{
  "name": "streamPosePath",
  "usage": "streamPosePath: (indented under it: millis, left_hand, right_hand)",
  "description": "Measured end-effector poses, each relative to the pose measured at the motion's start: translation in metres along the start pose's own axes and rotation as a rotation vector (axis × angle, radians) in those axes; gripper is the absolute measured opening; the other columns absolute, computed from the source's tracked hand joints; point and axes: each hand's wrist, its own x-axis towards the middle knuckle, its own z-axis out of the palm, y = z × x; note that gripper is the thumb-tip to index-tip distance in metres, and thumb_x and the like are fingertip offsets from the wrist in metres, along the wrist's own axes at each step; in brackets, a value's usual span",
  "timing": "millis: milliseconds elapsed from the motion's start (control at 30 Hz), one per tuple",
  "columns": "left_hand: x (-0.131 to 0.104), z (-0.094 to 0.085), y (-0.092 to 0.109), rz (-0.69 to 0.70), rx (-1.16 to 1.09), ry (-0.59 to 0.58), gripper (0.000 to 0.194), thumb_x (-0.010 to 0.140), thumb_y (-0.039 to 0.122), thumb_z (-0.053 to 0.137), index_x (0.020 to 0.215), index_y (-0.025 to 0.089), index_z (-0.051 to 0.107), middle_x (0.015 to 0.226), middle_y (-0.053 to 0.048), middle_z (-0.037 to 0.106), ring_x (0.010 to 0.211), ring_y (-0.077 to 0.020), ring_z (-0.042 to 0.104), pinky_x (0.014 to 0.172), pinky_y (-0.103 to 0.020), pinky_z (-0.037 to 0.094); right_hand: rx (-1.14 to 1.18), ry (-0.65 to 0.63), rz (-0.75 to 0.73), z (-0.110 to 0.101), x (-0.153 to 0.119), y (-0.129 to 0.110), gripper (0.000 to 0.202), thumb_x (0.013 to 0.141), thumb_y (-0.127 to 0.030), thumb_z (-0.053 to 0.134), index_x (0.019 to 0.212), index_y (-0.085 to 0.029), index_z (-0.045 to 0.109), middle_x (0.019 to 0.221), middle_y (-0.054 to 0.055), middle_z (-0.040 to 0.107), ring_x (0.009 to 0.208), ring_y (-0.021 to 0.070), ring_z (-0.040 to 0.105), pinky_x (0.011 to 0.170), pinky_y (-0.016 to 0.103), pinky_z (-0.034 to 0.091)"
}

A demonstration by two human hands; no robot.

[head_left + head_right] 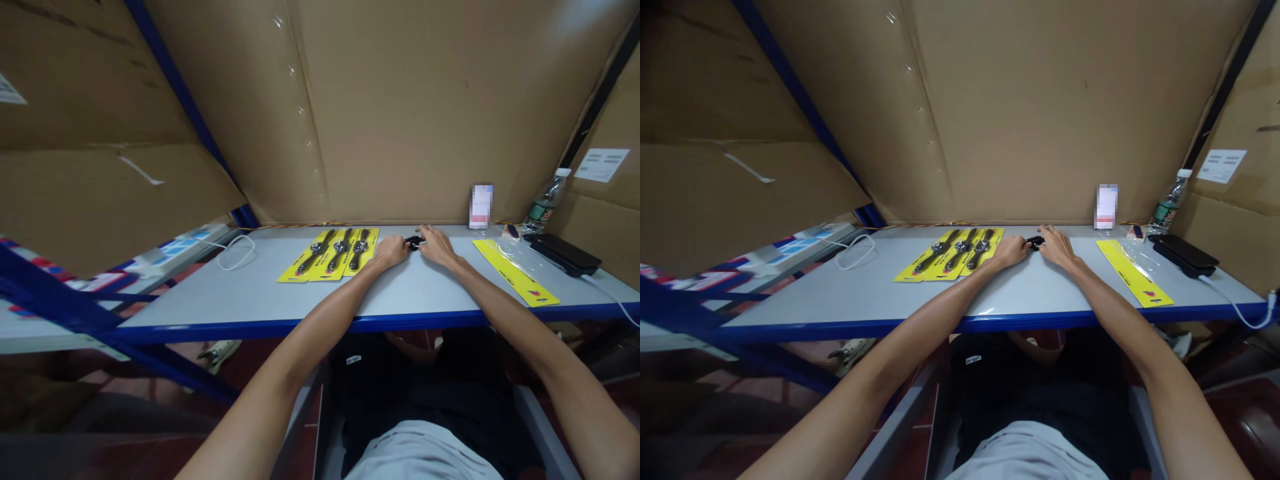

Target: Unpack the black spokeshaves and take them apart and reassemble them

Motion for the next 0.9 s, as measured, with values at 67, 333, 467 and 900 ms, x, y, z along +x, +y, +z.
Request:
streamPosePath:
  millis: [67,333,467,900]
  left_hand:
    - [0.001,0.0,-0.001,0.016,-0.003,-0.005,0.047,0.105,0.041,0.04,0.115,0.014,0.078,0.115,-0.022,0.076,0.109,-0.0305,0.073,0.09,-0.035,0.052]
    - [0.0,0.001,-0.001,0.022,0.014,0.002,0.049,0.105,0.042,0.038,0.114,0.014,0.078,0.116,-0.022,0.076,0.11,-0.0296,0.072,0.092,-0.036,0.051]
    - [-0.001,0.0,0.0,0.019,0.013,0.0,0.052,0.105,0.044,0.037,0.115,0.016,0.079,0.117,-0.021,0.076,0.11,-0.0306,0.072,0.091,-0.037,0.052]
    - [-0.001,-0.001,0.0,0.019,0.011,-0.012,0.048,0.104,0.04,0.038,0.116,0.015,0.078,0.117,-0.023,0.075,0.111,-0.0337,0.072,0.09,-0.038,0.053]
  right_hand:
    - [-0.009,0.0,-0.013,-0.002,0.001,0.003,0.039,0.087,-0.016,0.06,0.126,-0.02,0.066,0.128,0.013,0.067,0.105,0.0278,0.066,0.084,0.034,0.046]
    - [-0.002,-0.021,0.078,-0.006,0.003,0.002,0.023,0.1,-0.037,0.056,0.107,-0.021,0.071,0.102,0.011,0.076,0.094,0.0254,0.067,0.073,0.031,0.041]
    - [-0.006,-0.052,0.04,-0.004,-0.001,-0.006,0.027,0.101,-0.042,0.056,0.103,-0.022,0.073,0.1,0.011,0.077,0.091,0.0249,0.068,0.07,0.03,0.039]
    - [0.285,-0.005,-0.043,0.003,0.001,-0.011,0.027,0.08,-0.007,0.057,0.096,-0.021,0.074,0.096,0.004,0.079,0.089,0.0189,0.069,0.076,0.026,0.046]
